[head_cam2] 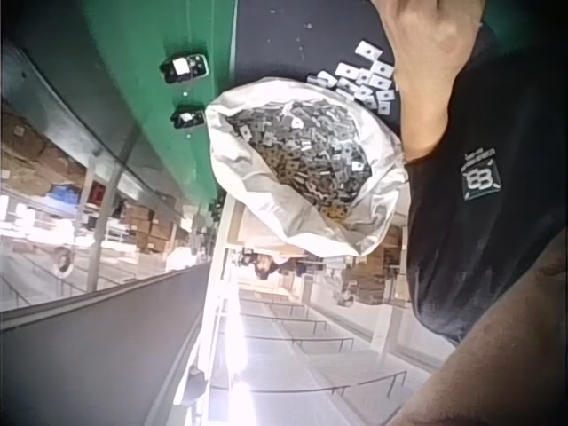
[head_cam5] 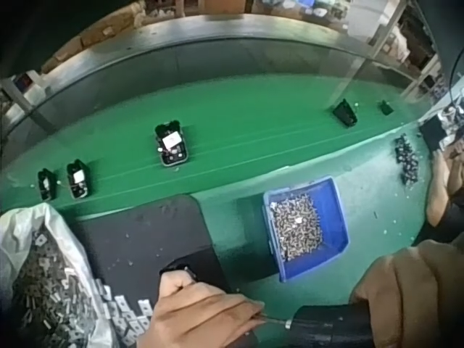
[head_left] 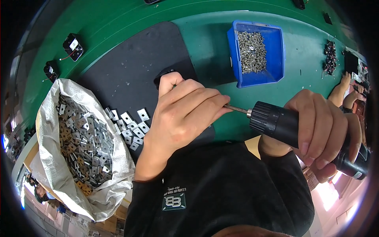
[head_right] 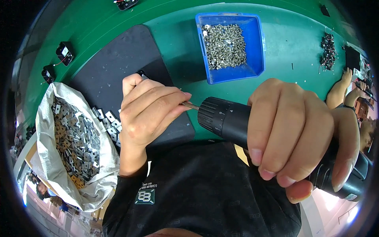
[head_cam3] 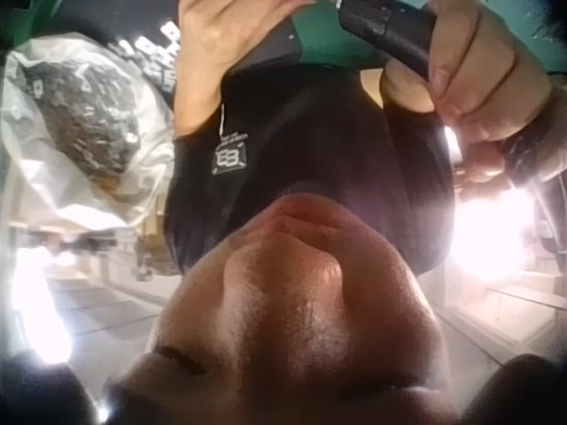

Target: The person assembles small electronic components by driving fasteners and screws into a plastic casing with an electric screwdriver.

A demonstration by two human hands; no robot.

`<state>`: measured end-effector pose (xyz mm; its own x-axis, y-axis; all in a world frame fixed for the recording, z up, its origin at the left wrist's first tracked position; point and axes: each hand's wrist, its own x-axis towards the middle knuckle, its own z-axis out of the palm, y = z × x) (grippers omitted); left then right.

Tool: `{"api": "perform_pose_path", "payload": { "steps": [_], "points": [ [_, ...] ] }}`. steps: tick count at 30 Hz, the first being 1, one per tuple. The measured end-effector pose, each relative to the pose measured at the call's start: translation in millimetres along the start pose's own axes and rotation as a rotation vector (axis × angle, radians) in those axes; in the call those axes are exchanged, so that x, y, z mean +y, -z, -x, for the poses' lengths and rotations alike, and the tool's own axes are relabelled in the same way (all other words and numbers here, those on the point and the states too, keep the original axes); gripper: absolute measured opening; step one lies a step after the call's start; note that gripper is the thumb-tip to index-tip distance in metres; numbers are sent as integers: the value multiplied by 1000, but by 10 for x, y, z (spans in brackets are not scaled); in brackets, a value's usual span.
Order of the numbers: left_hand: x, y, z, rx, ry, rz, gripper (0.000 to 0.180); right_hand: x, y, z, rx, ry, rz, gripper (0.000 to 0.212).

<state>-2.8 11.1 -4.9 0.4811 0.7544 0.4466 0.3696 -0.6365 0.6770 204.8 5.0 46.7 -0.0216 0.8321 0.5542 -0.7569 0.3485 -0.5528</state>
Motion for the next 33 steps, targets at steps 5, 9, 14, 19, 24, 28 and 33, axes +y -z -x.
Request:
{"api": "perform_pose_path", "payload": {
  "steps": [5,9,14,19,24,28,33],
  "points": [
    [24,5,-2,18,4,30,21,-48,2,-4,-23,-42,-4,36],
    [32,116,26,-13,-21,-12,32,-12,-29,25,-16,-9,-3,36],
    [-172,375,387,122,129,-154,85,59,-89,42,40,-17,96,34],
    [-219,403,529,-69,439,-371,101,244,-149,21,38,-48,132,35],
    [-312,291,534,-128,383,-296,87,383,-235,-6,64,-95,275,35],
    [-302,287,509,-76,381,-219,81,558,-233,-37,40,-171,265,38],
    [-353,263,503,-62,378,-182,83,690,-185,-15,-27,-211,263,42]
  ]
}}
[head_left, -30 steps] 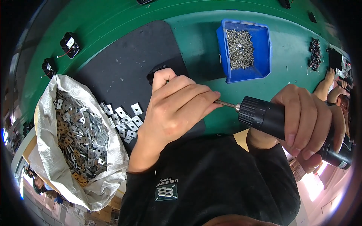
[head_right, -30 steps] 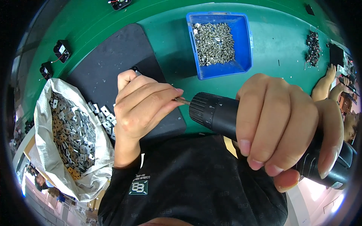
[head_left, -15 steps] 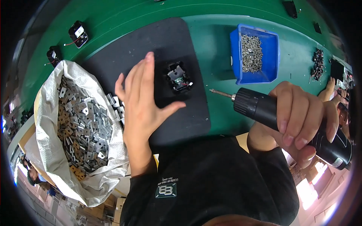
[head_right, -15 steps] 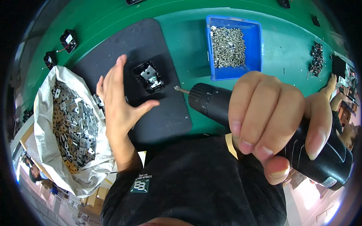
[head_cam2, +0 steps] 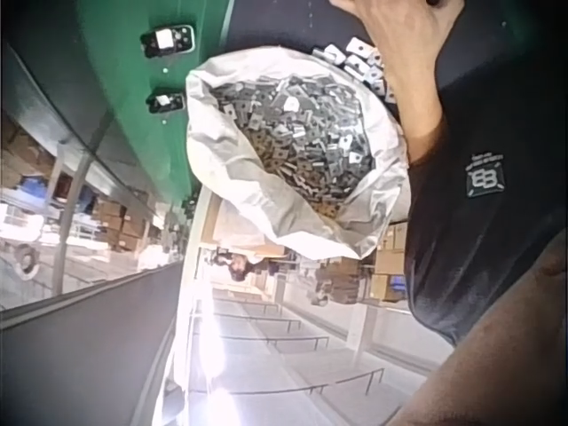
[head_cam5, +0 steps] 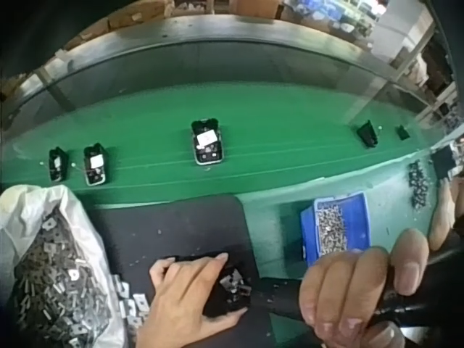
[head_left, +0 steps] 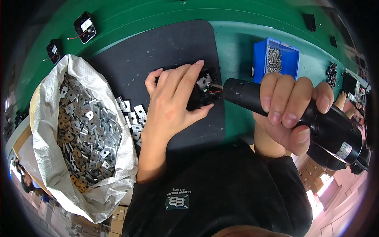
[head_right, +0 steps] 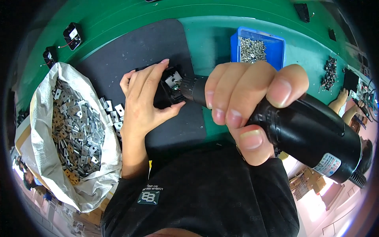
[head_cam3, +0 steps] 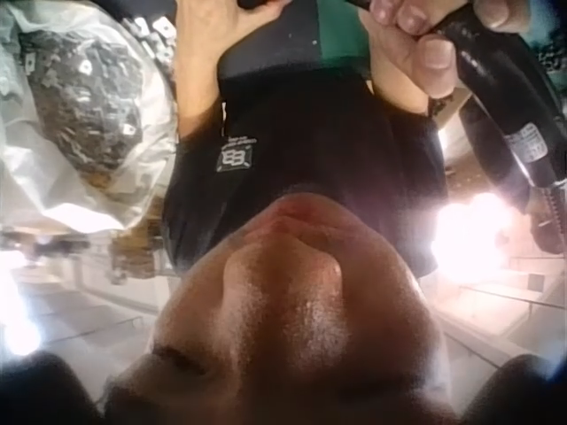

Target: The person assembles small electronic components by driving fasteners and screws into a plastic casing with an electric screwdriver.

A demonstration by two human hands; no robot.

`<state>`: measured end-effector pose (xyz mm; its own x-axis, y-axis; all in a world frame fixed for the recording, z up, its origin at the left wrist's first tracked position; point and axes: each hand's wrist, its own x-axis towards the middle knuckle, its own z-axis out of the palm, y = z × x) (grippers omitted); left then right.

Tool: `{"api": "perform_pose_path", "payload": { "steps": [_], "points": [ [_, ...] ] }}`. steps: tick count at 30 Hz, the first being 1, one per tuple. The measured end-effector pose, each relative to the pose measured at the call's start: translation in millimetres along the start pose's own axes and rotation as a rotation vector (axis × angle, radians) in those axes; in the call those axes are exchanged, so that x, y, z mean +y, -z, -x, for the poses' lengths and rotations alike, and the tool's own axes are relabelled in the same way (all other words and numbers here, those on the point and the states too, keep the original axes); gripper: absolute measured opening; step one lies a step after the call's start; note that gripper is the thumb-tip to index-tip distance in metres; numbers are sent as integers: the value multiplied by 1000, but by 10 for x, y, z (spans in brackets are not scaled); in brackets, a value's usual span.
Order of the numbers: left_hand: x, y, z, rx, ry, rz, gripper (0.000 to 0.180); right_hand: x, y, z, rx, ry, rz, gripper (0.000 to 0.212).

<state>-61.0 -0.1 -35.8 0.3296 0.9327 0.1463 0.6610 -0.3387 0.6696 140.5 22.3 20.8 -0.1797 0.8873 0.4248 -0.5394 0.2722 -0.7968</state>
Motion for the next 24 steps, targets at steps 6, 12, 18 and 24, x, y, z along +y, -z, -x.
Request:
{"api": "perform_pose_path", "payload": {
  "steps": [6,12,18,24],
  "points": [
    [-26,2,2,12,-2,56,85,-11,0,-51,-52,-57,49,41],
    [-23,-13,-1,29,-17,68,84,13,-4,-44,-62,-58,73,39],
    [-30,-39,-5,45,-25,55,82,34,14,-60,-66,-73,70,28],
    [-22,-26,-18,56,-31,26,81,125,60,-101,-189,0,69,28]
  ]
}}
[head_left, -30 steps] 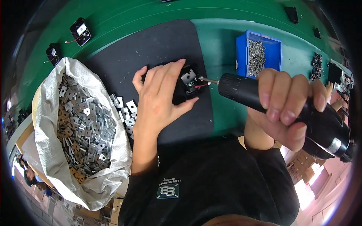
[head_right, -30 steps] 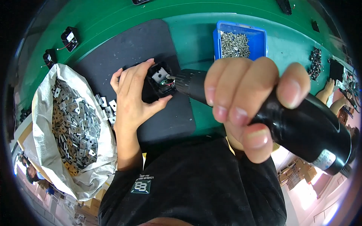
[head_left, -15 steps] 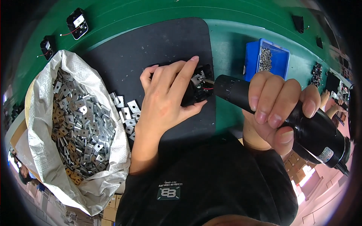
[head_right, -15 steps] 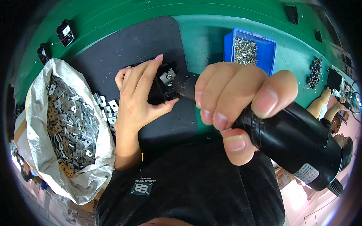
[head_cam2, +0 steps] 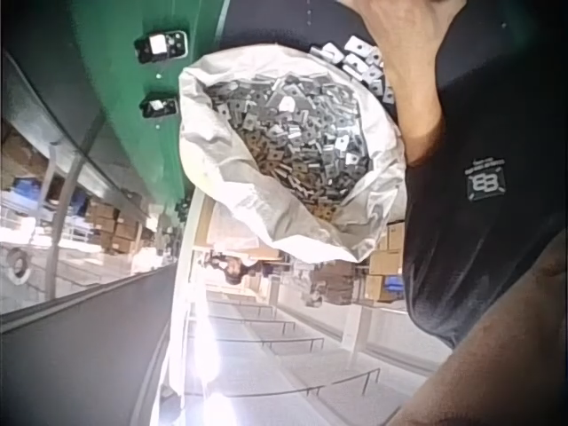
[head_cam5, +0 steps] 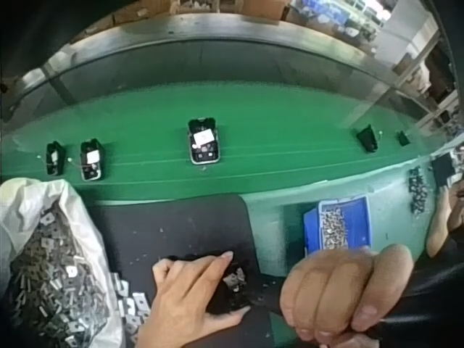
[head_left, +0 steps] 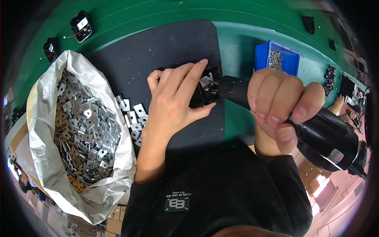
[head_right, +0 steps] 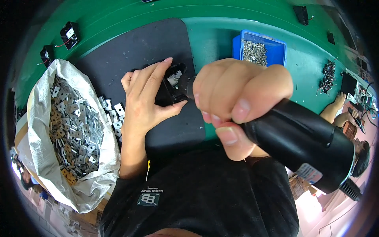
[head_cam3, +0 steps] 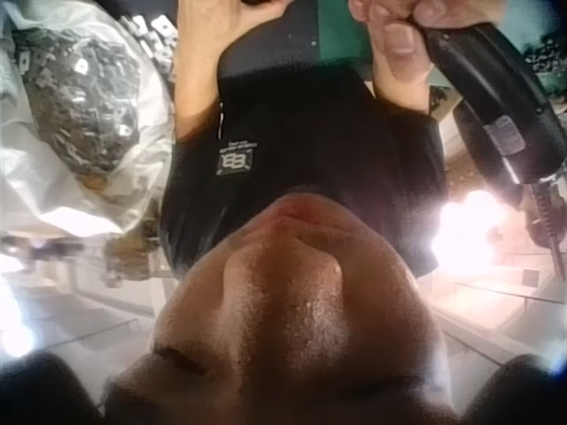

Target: The person assembles small electronic components by driving fasteners and screws into a plastic casing with an electric screwdriver.

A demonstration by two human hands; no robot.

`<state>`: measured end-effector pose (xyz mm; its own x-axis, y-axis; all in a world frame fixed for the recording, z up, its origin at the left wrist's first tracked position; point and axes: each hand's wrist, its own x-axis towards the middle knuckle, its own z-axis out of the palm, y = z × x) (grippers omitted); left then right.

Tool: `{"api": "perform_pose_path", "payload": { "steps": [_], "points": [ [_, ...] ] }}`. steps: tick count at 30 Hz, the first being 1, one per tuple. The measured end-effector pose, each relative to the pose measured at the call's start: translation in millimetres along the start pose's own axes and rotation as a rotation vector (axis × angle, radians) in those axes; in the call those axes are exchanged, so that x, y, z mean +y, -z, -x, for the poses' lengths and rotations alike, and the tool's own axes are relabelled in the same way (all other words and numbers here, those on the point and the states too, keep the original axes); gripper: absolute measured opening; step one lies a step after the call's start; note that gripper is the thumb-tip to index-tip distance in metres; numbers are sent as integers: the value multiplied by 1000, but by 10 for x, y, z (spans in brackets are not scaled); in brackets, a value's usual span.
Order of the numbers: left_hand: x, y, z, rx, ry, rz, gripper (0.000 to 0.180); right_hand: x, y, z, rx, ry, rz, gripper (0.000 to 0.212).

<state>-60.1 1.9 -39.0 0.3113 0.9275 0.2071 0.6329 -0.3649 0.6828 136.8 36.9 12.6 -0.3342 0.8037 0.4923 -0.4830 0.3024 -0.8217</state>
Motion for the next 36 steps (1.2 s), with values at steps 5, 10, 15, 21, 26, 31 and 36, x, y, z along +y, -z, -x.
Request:
{"api": "perform_pose_path", "payload": {
  "steps": [5,10,15,21,26,31,36],
  "points": [
    [8,2,-7,-9,20,10,78,-46,-57,31,22,13,18,30],
    [52,38,-21,-49,7,-23,78,-358,62,112,98,147,52,38],
    [51,51,-41,-33,32,-90,77,-699,281,308,361,230,216,40],
    [63,35,-141,-38,57,-162,79,-586,663,434,512,304,359,45],
    [30,35,-171,-23,87,-173,82,-368,747,426,577,295,359,44],
    [133,25,-396,22,66,-205,79,-281,740,420,599,293,333,47],
    [350,-162,-1019,70,-103,-169,72,-491,720,481,567,316,333,48]
  ]
}}
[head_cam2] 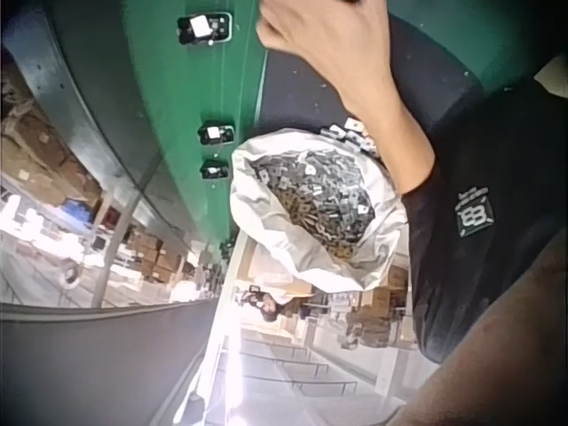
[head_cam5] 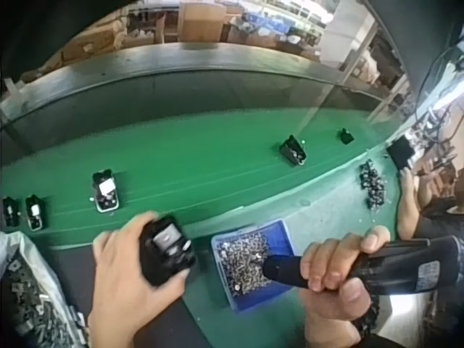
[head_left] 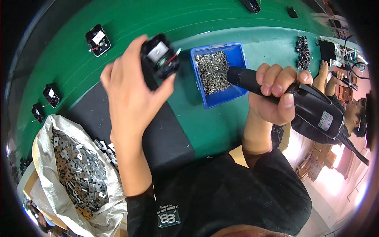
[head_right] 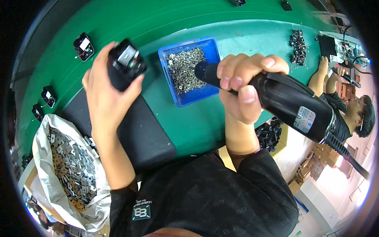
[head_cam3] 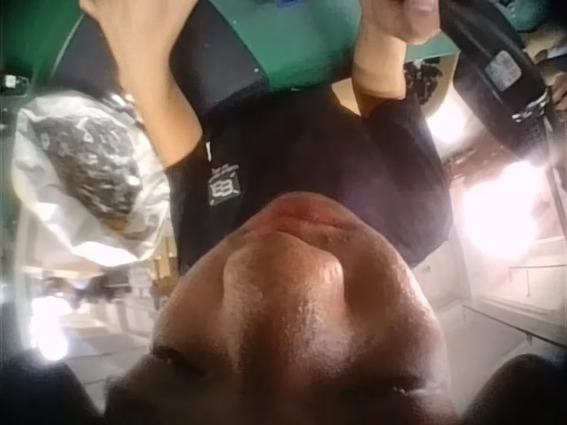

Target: The person assembles small electronic components by driving fasteners and screws into a plastic casing with an electric screwdriver.

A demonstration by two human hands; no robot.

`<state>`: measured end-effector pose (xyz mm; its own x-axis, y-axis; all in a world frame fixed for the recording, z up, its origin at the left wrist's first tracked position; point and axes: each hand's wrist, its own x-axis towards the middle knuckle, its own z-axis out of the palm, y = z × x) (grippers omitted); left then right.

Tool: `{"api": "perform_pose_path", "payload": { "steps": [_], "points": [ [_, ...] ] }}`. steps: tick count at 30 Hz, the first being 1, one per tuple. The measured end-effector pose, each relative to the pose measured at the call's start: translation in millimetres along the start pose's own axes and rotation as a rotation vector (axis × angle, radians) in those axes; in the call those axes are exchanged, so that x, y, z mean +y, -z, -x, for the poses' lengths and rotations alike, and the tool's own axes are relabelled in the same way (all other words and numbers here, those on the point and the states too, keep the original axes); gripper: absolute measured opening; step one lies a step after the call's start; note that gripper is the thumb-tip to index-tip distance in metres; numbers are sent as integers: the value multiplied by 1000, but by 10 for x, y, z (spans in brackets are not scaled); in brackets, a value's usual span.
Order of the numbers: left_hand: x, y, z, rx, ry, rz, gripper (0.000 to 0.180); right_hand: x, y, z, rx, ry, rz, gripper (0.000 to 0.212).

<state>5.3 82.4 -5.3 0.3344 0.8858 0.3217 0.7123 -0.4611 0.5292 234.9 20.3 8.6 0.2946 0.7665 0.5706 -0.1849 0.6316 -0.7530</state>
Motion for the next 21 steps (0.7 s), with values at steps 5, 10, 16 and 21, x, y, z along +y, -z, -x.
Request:
{"api": "perform_pose_path", "payload": {
  "steps": [5,10,16,21],
  "points": [
    [-205,-320,-539,11,-86,-85,64,-153,16,-46,5,30,-44,48],
    [-450,-408,-649,-141,-3,-184,76,-249,76,-9,21,-28,-32,46],
    [-78,-333,-997,-12,-165,-91,81,-356,180,-82,-4,-84,-85,46],
    [712,-767,-1780,-344,-284,-136,86,-365,205,-141,-91,-171,-114,47]
  ]
}}
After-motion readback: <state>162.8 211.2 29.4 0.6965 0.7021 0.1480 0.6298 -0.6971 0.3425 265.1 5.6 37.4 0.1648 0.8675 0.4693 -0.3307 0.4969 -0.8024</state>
